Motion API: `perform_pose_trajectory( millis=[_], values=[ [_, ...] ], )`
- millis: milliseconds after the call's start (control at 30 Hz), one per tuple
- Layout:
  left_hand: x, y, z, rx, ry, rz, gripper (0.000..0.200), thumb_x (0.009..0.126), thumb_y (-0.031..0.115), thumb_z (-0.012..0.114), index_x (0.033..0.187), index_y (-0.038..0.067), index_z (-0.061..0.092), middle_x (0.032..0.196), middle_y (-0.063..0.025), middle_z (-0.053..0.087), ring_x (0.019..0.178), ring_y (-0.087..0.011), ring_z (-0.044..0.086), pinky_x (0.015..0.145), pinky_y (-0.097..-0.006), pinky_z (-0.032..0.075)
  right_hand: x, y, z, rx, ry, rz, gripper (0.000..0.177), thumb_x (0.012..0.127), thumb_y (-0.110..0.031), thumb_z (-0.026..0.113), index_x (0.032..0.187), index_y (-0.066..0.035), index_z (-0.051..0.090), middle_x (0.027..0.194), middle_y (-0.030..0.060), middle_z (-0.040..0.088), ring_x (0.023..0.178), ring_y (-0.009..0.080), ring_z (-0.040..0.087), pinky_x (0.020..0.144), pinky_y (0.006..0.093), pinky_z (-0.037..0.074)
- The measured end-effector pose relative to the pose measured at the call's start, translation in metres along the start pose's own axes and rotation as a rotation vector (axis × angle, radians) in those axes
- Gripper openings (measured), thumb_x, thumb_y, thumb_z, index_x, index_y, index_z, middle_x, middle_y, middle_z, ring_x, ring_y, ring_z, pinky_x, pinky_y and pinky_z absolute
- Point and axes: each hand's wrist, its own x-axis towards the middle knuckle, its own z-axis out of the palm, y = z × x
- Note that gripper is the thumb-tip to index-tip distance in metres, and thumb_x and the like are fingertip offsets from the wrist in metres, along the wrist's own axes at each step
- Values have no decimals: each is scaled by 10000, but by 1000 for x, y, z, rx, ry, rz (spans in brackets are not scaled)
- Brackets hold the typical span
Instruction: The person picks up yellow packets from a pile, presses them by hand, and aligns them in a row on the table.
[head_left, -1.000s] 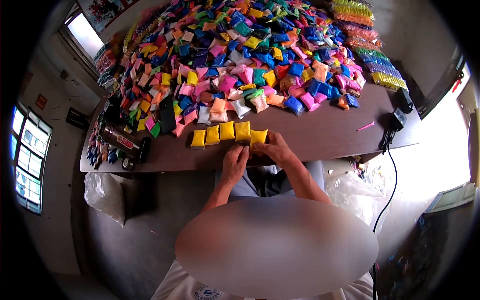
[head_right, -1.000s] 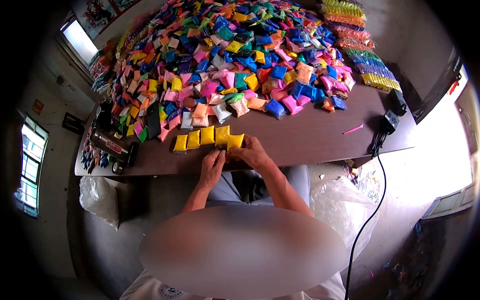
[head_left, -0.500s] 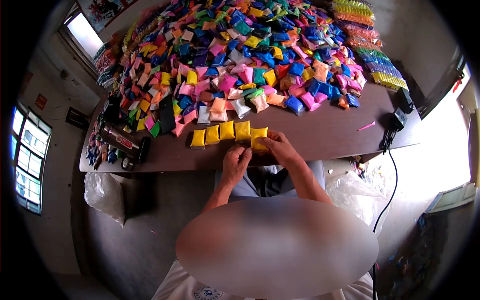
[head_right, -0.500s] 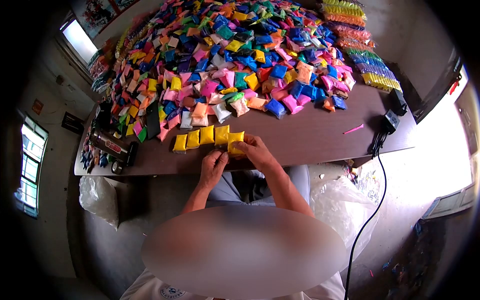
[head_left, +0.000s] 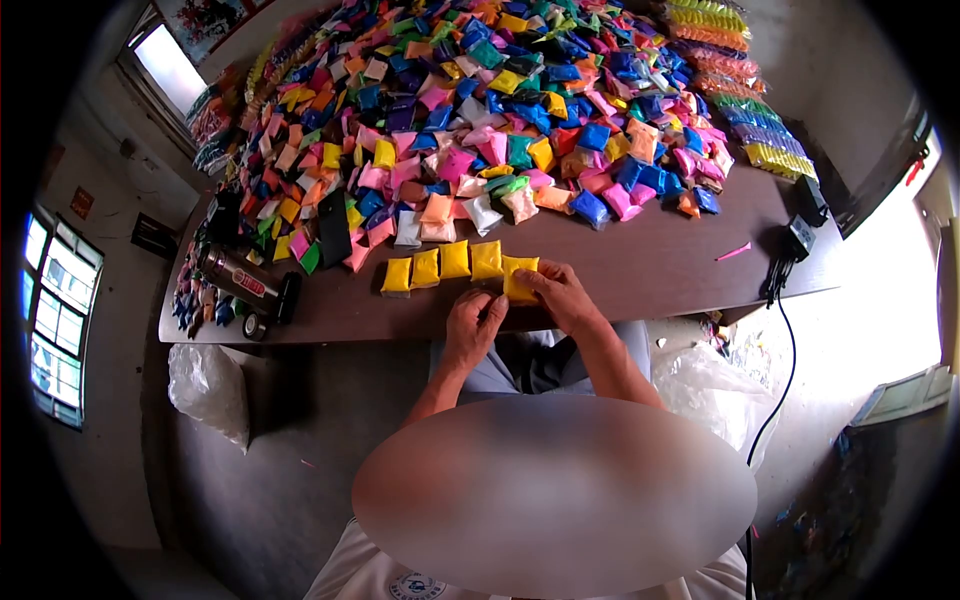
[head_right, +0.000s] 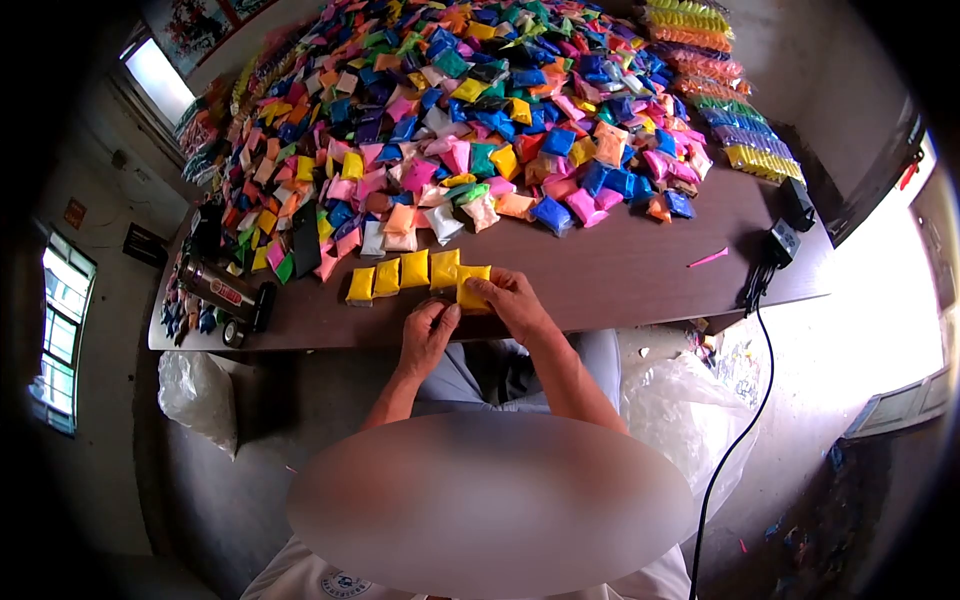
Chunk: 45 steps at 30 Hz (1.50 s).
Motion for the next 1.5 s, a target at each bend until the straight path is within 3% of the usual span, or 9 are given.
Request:
perform_pose_trajectory(
  millis=[300, 367, 600, 767, 867, 1100, 1167, 1267, 1500],
  values=[
    [-1, -4, 2, -20, 12, -20, 428, 911, 409, 513, 871, -4, 620, 890, -153, 617, 888, -299, 588, 803, -369, 476, -2, 0, -6, -181, 2, 50, 321, 919, -255, 506, 1033, 31, 596, 850, 47, 595, 787, 116, 564, 755, 241, 475],
    [-1, -2, 2, -1, 4, -25, 436, 912, 418, 508, 893, -1, 626, 907, -149, 623, 909, -297, 589, 821, -366, 476, -3, 1, -9, 42, -27, 68, 351, 908, -266, 456, 1056, 30, 575, 844, 52, 571, 792, 138, 554, 765, 251, 466],
    [-1, -3, 3, 49, 24, 34, 440, 911, 419, 504, 825, 1, 609, 842, -156, 608, 864, -308, 580, 771, -384, 473, -10, -11, 2, 200, 75, 124, 326, 896, -224, 453, 1073, 23, 568, 972, 97, 603, 789, 166, 567, 763, 266, 473],
    [-1, -3, 4, 5, 36, 49, 410, 918, 381, 502, 786, 6, 599, 798, -139, 602, 844, -314, 575, 757, -398, 467, -8, -9, -8, 17, -187, 57, 334, 925, -252, 525, 1122, 12, 584, 956, 49, 627, 790, 114, 571, 725, 225, 465],
    [-1, -5, 5, 41, 41, 76, 380, 927, 346, 491, 791, 9, 603, 813, -135, 612, 858, -314, 575, 768, -392, 472, -9, -16, -7, -149, -242, 24, 361, 897, -265, 599, 1140, 1, 589, 913, 21, 630, 761, 76, 548, 669, 188, 442],
    [-3, -3, 7, 61, 104, 52, 392, 939, 341, 469, 791, 9, 614, 849, -134, 628, 896, -323, 571, 847, -396, 450, -4, -8, -7, -89, -211, -28, 330, 830, -173, 684, 1093, -2, 583, 895, 23, 627, 690, 61, 542, 581, 161, 434],
    [-5, 2, 6, -123, 79, -86, 425, 943, 368, 453, 794, 8, 621, 867, -134, 635, 940, -319, 565, 878, -403, 433, -6, -12, -1, -130, -145, -29, 318, 820, -178, 697, 1053, 2, 577, 896, 29, 629, 700, 72, 557, 591, 170, 450],
    [-5, -6, 4, -121, 17, -71, 447, 945, 397, 436, 827, 10, 625, 874, -138, 636, 973, -308, 558, 884, -400, 433, -6, -10, 8, -187, -91, -109, 351, 805, -215, 722, 1036, 11, 584, 897, 33, 619, 778, 105, 575, 731, 234, 482],
    [-5, 0, 0, -25, -18, -18, 463, 944, 420, 427, 877, 3, 618, 874, -136, 633, 960, -306, 558, 893, -391, 432, -4, -5, 13, -249, -70, -159, 352, 833, -256, 692, 1035, 12, 582, 923, 41, 618, 803, 111, 577, 755, 257, 485]
  ],
)
